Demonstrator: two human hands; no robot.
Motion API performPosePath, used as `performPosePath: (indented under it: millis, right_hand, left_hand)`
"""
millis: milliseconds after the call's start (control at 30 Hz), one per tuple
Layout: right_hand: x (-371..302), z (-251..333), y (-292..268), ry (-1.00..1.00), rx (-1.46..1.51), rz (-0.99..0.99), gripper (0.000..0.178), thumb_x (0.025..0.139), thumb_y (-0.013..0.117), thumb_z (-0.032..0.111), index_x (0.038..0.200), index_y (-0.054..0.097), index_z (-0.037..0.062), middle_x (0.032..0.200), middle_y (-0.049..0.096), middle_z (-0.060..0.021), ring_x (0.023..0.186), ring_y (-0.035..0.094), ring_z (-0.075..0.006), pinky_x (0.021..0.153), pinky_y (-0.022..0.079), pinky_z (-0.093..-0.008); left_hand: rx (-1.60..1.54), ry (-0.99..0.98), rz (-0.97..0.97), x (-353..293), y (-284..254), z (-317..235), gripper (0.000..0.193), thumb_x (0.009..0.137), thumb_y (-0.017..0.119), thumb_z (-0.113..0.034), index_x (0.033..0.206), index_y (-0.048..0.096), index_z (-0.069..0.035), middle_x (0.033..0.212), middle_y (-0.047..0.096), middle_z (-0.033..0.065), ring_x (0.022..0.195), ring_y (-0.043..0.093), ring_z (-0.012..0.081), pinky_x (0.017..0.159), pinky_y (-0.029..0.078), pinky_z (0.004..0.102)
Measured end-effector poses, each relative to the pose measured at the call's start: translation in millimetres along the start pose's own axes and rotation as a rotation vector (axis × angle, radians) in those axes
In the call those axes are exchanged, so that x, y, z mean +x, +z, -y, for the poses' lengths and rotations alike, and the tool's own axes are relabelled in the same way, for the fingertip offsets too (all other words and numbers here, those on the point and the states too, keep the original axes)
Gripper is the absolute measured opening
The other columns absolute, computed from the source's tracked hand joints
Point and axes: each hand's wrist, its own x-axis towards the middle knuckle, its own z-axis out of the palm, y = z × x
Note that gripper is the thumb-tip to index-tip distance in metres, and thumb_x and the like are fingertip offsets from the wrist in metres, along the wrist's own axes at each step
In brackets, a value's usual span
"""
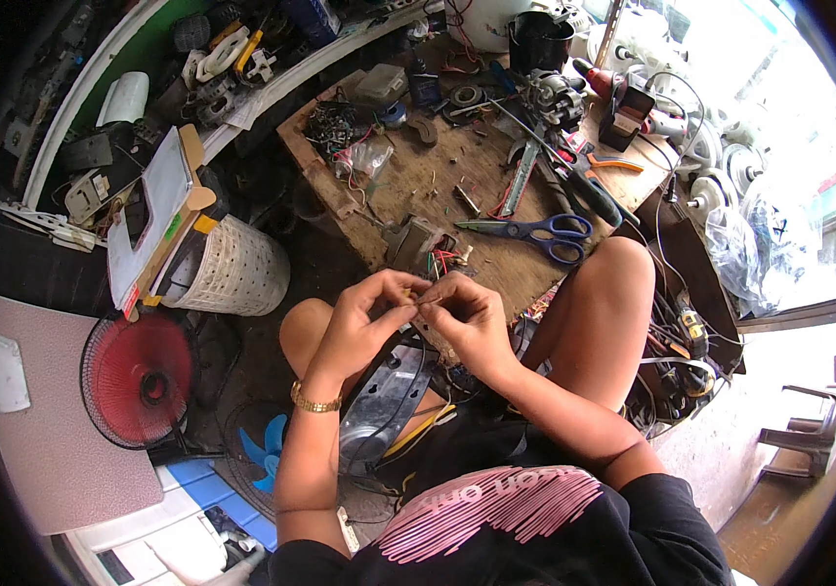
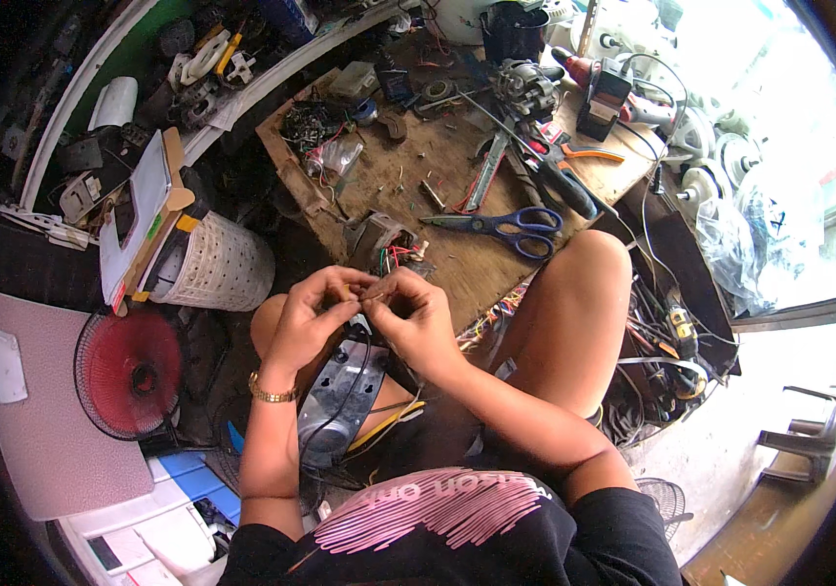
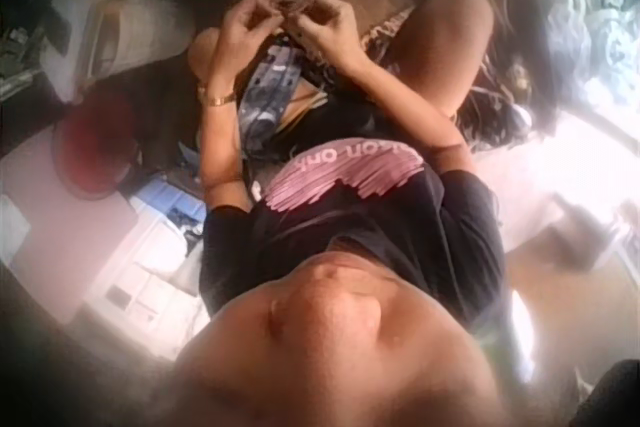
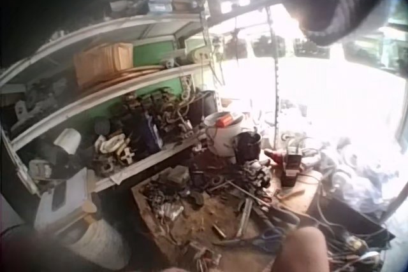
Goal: The person uses a multimeter to measure electrical signals on a motor component, manipulates wires, applies electrical tape to the connections, and cuts the tape with scissors.
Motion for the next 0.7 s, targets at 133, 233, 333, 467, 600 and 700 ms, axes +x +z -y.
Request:
performPosePath:
  millis: [133, 233, 333, 467, 600, 700]
  right_hand:
    - [-1, 20, 2, 0.008, -0.274, 0.092, 0.008, 0.079, 0.07, 0.002, 0.084, 0.064, 0.0011, 0.079, 0.063, -0.0062, 0.068, 0.061, -0.0173, 0.061, 0.047, -0.0299]
    - [7, 25, -1, -0.095, -0.367, 0.158, 0.009, 0.079, 0.071, 0.002, 0.084, 0.064, 0.0014, 0.076, 0.062, -0.0099, 0.066, 0.06, -0.0211, 0.058, 0.046, -0.0326]
    - [19, 21, -14, -0.115, -0.286, 0.098, 0.008, 0.081, 0.07, 0.001, 0.088, 0.065, 0.0003, 0.077, 0.064, -0.0127, 0.066, 0.06, -0.0218, 0.063, 0.047, -0.0321]
    - [48, 32, -42, -0.203, -0.452, 0.038, 0.012, 0.081, 0.067, 0.0, 0.093, 0.066, 0.0045, 0.085, 0.064, -0.0106, 0.073, 0.059, -0.0257, 0.067, 0.048, -0.0339]
    - [65, 41, -24, -0.691, -0.93, 0.324, 0.019, 0.077, 0.07, 0.007, 0.096, 0.068, 0.0091, 0.092, 0.063, -0.0075, 0.08, 0.057, -0.0295, 0.069, 0.048, -0.0377]
    - [67, 29, -35, -0.662, -0.883, 0.453, 0.028, 0.073, 0.074, 0.007, 0.101, 0.07, 0.0089, 0.087, 0.066, -0.0049, 0.071, 0.055, -0.0266, 0.066, 0.048, -0.0365]
  left_hand:
    - [0.079, 0.05, -0.019, -16, -22, 8, 0.01, 0.091, 0.065, -0.007, 0.088, 0.056, -0.003, 0.1, 0.062, 0.0048, 0.092, 0.057, 0.0116, 0.079, 0.046, 0.0267]
    - [0.212, -0.019, 0.011, -18, -23, 5, 0.011, 0.093, 0.064, -0.01, 0.093, 0.06, 0.0, 0.087, 0.061, 0.0014, 0.081, 0.055, 0.0081, 0.072, 0.045, 0.0232]
    - [0.346, -0.112, 0.003, -15, -12, -12, 0.014, 0.094, 0.063, -0.012, 0.091, 0.062, 0.002, 0.076, 0.061, -0.0007, 0.072, 0.056, 0.0062, 0.066, 0.045, 0.0205]
    - [0.041, -0.062, -0.28, -21, -24, -2, 0.013, 0.097, 0.058, -0.012, 0.089, 0.062, -0.003, 0.071, 0.059, -0.0004, 0.068, 0.056, 0.007, 0.066, 0.044, 0.0213]
    - [-0.061, -0.045, -0.316, -15, -22, 8, 0.015, 0.097, 0.06, -0.016, 0.092, 0.061, -0.002, 0.079, 0.061, -0.004, 0.065, 0.048, 0.0008, 0.059, 0.04, 0.0179]
    - [-0.067, -0.078, -0.32, -14, -16, 9, 0.016, 0.098, 0.061, -0.018, 0.093, 0.062, -0.003, 0.08, 0.061, -0.0047, 0.062, 0.044, -0.0004, 0.055, 0.037, 0.0171]
